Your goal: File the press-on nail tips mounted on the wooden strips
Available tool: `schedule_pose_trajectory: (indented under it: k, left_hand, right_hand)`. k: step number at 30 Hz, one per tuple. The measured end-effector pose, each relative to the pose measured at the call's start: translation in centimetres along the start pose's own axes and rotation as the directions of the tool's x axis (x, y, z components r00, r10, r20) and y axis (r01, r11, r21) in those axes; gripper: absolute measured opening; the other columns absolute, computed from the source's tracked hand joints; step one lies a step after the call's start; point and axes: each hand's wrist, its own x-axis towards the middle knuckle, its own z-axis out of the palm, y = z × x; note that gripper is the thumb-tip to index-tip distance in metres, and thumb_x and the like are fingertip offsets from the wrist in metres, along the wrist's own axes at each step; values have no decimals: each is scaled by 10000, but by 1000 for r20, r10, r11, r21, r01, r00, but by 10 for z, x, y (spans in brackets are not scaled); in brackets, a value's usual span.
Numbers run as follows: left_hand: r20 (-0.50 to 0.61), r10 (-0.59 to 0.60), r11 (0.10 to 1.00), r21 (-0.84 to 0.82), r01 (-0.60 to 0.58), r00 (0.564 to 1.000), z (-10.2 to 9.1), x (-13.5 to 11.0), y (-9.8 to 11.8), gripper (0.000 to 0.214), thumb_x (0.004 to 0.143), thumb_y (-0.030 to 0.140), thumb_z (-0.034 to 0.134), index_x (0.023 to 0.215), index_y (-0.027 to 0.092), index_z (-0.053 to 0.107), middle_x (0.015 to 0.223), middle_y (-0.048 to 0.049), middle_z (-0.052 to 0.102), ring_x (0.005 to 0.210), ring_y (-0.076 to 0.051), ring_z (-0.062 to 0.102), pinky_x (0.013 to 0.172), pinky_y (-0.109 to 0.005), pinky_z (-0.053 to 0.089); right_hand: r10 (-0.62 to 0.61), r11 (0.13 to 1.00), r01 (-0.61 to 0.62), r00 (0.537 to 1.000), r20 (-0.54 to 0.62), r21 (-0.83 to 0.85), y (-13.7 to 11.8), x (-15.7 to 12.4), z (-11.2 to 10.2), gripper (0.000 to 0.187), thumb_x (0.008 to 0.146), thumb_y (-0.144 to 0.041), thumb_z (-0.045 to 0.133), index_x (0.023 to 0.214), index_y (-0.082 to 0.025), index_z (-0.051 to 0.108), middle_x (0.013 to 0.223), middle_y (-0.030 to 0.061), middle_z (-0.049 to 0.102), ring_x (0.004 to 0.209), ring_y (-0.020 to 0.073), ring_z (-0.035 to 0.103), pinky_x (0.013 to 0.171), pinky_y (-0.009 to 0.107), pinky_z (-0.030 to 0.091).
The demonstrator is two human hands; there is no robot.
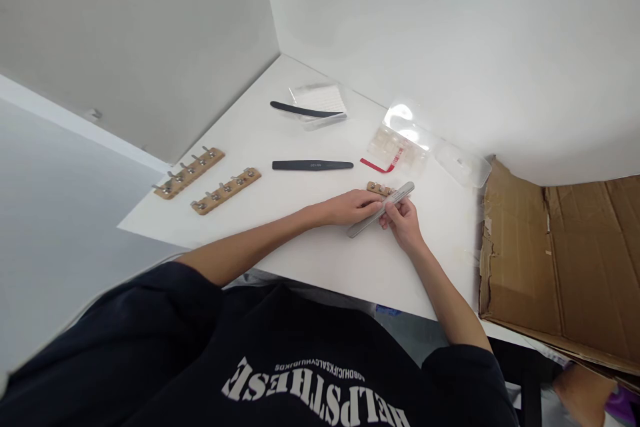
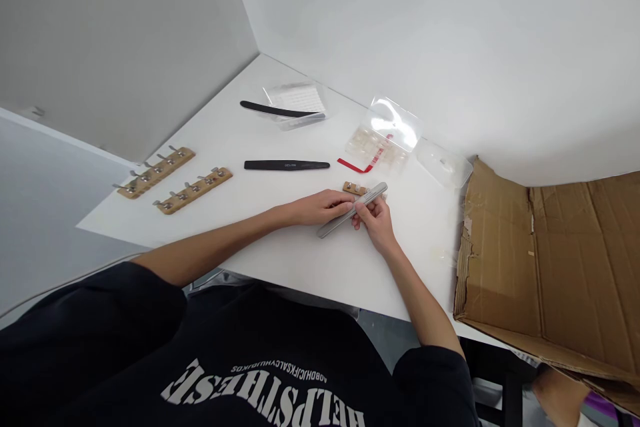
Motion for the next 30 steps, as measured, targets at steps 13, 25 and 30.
schedule_pose_trajectory:
  k: [13,25,30]
  left_hand:
    - [15,7,999,-42,-6,1000,-1,-2,0,319,1057,286,412,993,183,707,1077,-48,772,1037,-211,688,963,-325,484]
    - [10,1,1000,1,-1,1000,0,-1,-3,318,1065,274,404,1010,189,706,1096,-40,765,1035,-203,679,954,-318,471]
    - [14,-2,1000,-6,2,1000,0,-2,-2,313,1066,265,408,1011,189,707,1090,-37,768,1022,-196,684,945,-310,472]
  right_hand:
    - [5,1000,-5,1000,-2,18,0,0,-1,417,825,-562,832,900,-233,587,627,-44,646,519,138,611,460,265,491]
    - [1,1000,-1,1000,-4,-13,0,0,-1,432,831,-588,814,887,-237,570,622,-45,625,509,134,596,465,268,498]
    - [6,1000,-6,1000,-1,-14,-1,0,0,435,824,-592,818,893,-236,579,628,-41,640,502,130,585,465,267,497]
